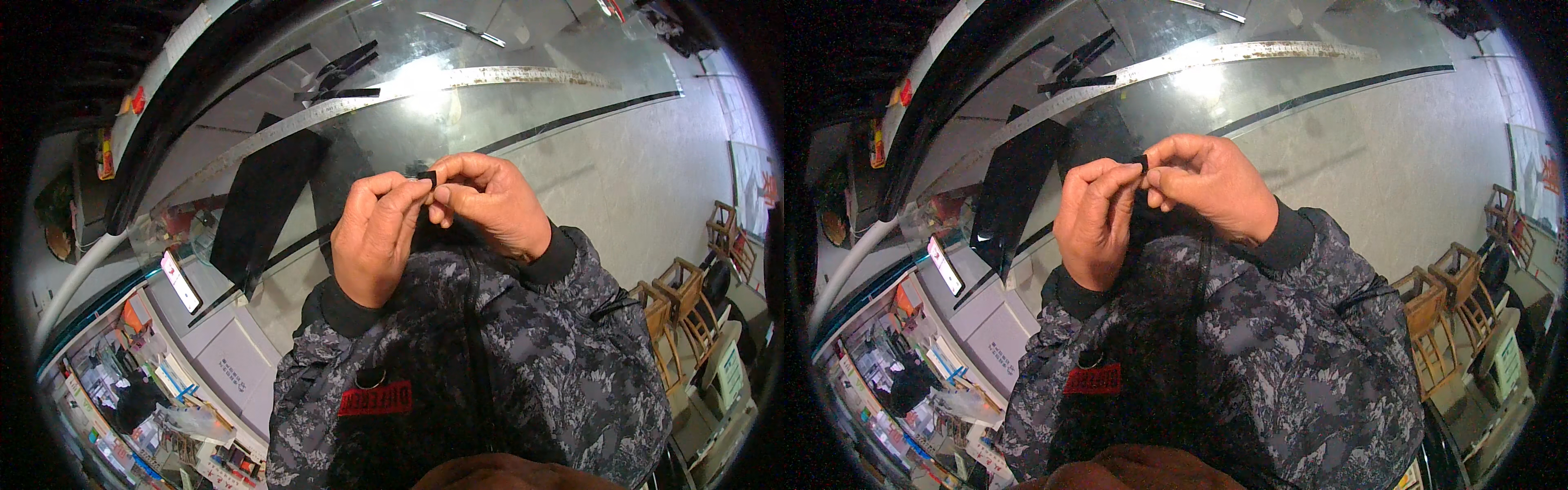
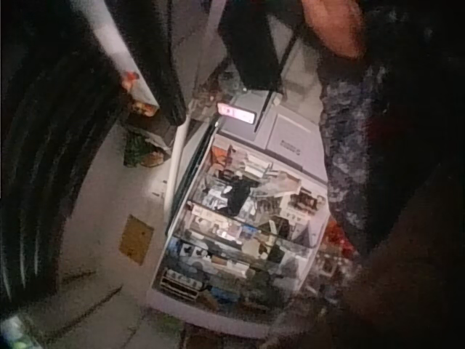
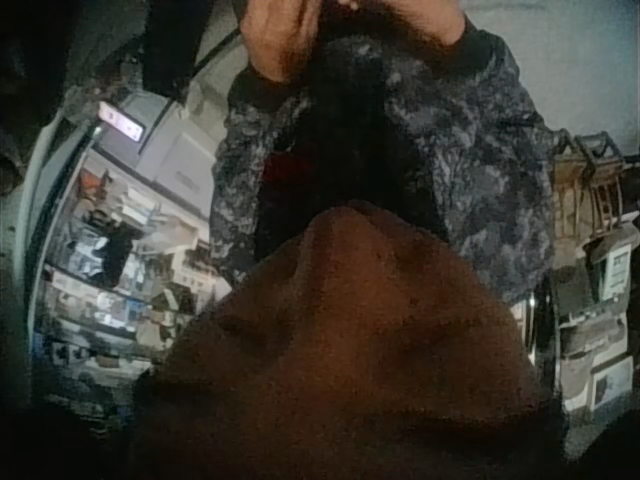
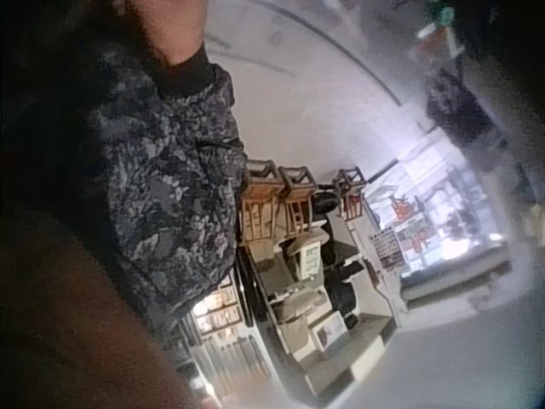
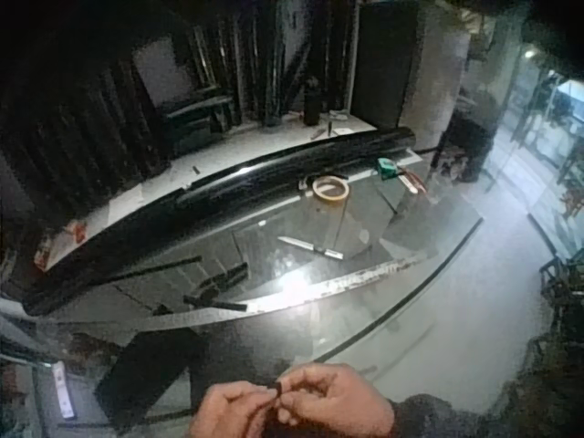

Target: The person measures and cuts thin black strips on a glass table using a metal ruler and a utility knife. They repeatedly align the ruler, mark positions, and cut the material into short segments, then inspect the cut pieces.

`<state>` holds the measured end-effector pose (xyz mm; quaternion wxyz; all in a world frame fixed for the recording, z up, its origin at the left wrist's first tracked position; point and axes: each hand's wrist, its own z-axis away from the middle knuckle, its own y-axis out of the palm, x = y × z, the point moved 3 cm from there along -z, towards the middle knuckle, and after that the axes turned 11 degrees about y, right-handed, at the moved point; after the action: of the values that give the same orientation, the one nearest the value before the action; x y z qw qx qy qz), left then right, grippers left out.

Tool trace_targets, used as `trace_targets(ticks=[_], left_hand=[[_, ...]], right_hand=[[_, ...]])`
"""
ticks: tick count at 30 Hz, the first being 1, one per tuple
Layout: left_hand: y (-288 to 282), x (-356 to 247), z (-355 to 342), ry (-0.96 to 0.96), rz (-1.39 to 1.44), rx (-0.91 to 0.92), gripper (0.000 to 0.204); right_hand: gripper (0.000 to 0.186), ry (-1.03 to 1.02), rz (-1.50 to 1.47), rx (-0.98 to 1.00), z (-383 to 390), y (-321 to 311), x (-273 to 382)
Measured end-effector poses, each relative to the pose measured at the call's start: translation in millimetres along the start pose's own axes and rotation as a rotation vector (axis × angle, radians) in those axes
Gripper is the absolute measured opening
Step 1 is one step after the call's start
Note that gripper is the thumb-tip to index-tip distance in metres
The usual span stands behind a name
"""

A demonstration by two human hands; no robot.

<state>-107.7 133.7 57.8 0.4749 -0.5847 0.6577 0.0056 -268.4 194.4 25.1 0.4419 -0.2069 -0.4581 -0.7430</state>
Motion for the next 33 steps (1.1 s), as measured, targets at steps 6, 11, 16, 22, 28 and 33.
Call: trace_targets(ticks=[6,11,16,22,28,33], left_hand=[[-0.5,-1.1,0.4,0.004,-0.018,0.001,0.027],[0.1,-0.7,0.4,0.020,-0.047,0.007,0.027],[0.3,0.2,1.1,0.022,-0.043,0.018,0.029],[0.6,0.1,0.1,0.020,-0.035,0.020,0.028],[0.9,0.0,0.1,0.017,-0.020,0.016,0.026],[1.7,0.5,0.6,-0.009,-0.006,0.005,0.026]], right_hand=[[0.018,0.013,0.009,-0.001,1.0,0.5,0.9],[0.018,0.018,0.028,0.005,0.5,0.1,2.0],[0.017,0.006,0.005,0.007,-1.3,-0.6,-0.1],[0.015,0.016,0.023,-0.008,-1.3,-2.0,-0.6],[0.014,0.017,0.006,-0.023,-1.4,-0.5,-0.5],[0.014,0.027,-0.004,-0.021,-1.4,0.1,-0.2]])
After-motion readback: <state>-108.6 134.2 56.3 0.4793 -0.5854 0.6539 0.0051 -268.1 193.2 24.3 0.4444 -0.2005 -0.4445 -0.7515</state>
